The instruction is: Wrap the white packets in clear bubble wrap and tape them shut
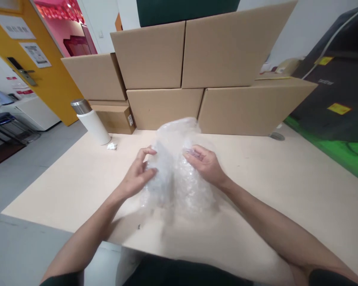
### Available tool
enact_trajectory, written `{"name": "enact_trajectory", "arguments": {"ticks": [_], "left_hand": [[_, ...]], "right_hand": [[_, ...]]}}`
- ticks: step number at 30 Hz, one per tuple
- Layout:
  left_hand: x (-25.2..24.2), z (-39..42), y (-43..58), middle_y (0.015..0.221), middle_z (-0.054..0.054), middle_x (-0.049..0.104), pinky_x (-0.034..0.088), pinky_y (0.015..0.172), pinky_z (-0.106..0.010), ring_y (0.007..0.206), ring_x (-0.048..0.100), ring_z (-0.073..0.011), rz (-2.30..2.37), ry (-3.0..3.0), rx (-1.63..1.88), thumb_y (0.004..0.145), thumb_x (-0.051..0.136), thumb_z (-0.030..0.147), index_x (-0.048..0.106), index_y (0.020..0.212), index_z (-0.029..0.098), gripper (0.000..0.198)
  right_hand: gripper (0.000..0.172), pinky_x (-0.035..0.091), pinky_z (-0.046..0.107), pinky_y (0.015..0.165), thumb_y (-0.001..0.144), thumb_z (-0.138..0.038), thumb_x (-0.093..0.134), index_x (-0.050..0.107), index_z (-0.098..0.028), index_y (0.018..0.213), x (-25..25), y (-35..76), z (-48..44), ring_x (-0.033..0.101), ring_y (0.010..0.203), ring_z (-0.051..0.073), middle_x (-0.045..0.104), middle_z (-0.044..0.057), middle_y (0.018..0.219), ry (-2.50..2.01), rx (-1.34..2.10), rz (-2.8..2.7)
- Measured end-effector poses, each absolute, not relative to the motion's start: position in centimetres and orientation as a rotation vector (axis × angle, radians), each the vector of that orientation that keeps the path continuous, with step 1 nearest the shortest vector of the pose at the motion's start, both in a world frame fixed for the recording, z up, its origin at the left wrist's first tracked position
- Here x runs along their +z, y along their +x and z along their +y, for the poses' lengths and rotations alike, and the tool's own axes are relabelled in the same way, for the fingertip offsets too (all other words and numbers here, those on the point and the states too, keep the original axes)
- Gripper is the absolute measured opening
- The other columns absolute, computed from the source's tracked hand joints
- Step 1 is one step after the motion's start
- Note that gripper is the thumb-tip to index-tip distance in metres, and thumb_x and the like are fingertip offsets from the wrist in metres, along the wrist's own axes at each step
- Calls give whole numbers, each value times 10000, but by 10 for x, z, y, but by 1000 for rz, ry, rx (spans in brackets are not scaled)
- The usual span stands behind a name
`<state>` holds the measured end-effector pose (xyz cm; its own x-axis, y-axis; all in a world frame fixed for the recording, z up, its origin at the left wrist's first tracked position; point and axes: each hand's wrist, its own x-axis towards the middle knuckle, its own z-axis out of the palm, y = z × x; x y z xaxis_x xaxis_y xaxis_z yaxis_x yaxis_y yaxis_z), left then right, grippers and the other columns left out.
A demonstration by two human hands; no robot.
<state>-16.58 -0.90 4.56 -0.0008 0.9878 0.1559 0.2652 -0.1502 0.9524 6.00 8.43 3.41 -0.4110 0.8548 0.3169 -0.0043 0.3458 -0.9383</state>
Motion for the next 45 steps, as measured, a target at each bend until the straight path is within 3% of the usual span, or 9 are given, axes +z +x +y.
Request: {"name": "enact_trajectory", "arguments": {"ticks": [4, 11, 13, 16, 23, 30, 34, 39, 45], "left_hand": [[26, -15, -203, 1170, -38, 573, 522, 647, -256, 832, 630, -161, 1437, 1291, 1213, 795, 693, 302, 498, 1134, 270, 393], [5, -44, -181, 1668, -106, 88, 337, 1108, -656, 1489, 209, -429, 1873, 1955, 637, 866, 641, 570, 403, 1475, 332, 695], [1, -47, -162, 1667, -120, 136, 224, 1150, -694, 1502, 163, -442, 1824, 2216, 462, 764, 754, 582, 366, 1508, 331, 876], [-8, -45, -148, 1539, -143, 440, 270, 1154, -657, 1440, 358, -399, 1764, 2451, 392, 835, 737, 397, 536, 1383, 257, 600], [2, -59, -177, 1133, -97, 708, 577, 923, -420, 1025, 705, -240, 1877, 1767, 1426, 963, 529, 336, 642, 1109, 215, 221], [-6, -94, -240, 1403, -164, 460, 498, 973, -500, 1165, 571, -285, 2473, 1193, 1623, 767, 726, 360, 352, 1450, 232, 790], [4, -93, -222, 987, -94, 640, 448, 927, -455, 1053, 553, -290, 2577, 1699, 1183, 922, 519, 450, 708, 966, 217, 304], [16, -51, -179, 804, -79, 642, 412, 721, -352, 773, 581, -225, 2211, 1687, 530, 962, 388, 526, 671, 738, 187, 496], [1, -17, -169, 653, -16, 589, 325, 556, -275, 597, 502, -167, 2131, 1421, 667, 778, 629, 481, 572, 670, 199, 307]], "right_hand": [[408, 307, 254, 538, 756, -554, 740, 525, -209, 719, 35, 95, 96, 391, 594, 106, 447, -37, 653, -875, 1216, -1588], [451, 247, 246, 509, 717, -586, 755, 523, -200, 690, -9, 131, 106, 341, 557, 92, 407, -55, 604, -1108, 1273, -1497], [473, 241, 243, 498, 703, -593, 761, 495, -204, 671, -19, 132, 106, 326, 540, 85, 387, -65, 592, -1132, 1315, -1450], [487, 259, 238, 486, 682, -593, 776, 478, -208, 667, -23, 133, 105, 337, 532, 82, 399, -67, 592, -1142, 1351, -1393], [453, 270, 235, 457, 698, -587, 758, 518, -202, 705, -16, 143, 108, 354, 522, 85, 429, -58, 590, -1175, 1339, -1402], [377, 279, 252, 448, 684, -533, 768, 561, -219, 717, -21, 150, 116, 377, 502, 104, 460, -47, 576, -1265, 1336, -1410], [356, 267, 261, 445, 693, -528, 758, 578, -222, 722, -23, 150, 115, 373, 494, 109, 466, -39, 570, -1299, 1304, -1448], [400, 274, 255, 443, 653, -565, 750, 545, -224, 686, -24, 149, 114, 385, 498, 114, 464, -34, 562, -1325, 1261, -1464], [422, 259, 254, 431, 638, -584, 748, 519, -230, 647, -30, 150, 117, 359, 479, 110, 448, -34, 538, -1352, 1232, -1498]]}}
